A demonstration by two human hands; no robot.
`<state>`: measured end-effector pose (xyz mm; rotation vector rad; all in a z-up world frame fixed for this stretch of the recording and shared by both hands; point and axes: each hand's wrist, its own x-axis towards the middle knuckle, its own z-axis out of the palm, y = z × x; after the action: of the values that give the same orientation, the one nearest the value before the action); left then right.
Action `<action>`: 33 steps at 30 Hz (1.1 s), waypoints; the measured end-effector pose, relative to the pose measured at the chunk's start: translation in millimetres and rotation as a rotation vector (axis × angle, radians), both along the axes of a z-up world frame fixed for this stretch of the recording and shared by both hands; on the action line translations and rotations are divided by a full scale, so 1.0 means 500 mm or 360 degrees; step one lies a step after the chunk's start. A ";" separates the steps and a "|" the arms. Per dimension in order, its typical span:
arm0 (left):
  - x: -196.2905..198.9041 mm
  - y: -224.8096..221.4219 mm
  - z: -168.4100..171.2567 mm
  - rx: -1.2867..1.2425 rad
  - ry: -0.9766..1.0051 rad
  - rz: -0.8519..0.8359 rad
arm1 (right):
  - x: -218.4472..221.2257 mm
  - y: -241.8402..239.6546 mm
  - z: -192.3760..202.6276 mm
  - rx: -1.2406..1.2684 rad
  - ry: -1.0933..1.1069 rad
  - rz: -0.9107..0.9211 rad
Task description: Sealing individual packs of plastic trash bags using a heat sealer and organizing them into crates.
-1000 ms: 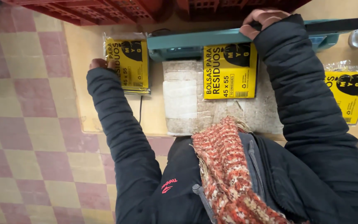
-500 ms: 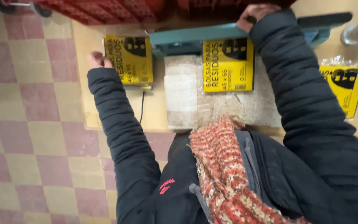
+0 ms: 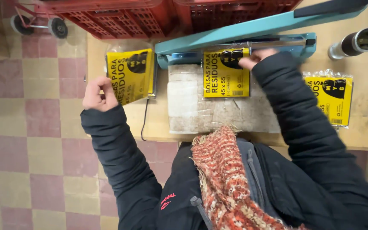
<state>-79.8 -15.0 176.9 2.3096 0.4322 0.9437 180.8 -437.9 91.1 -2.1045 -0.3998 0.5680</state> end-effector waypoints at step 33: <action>0.139 -0.432 -0.317 -0.1455 0.0166 -0.0754 | -0.119 -0.123 -0.086 0.0885 0.0522 -0.0020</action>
<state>-10.3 -231.0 18.4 1.5063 0.2545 0.2801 121.0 -499.3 48.2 -1.4531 -0.3108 0.6899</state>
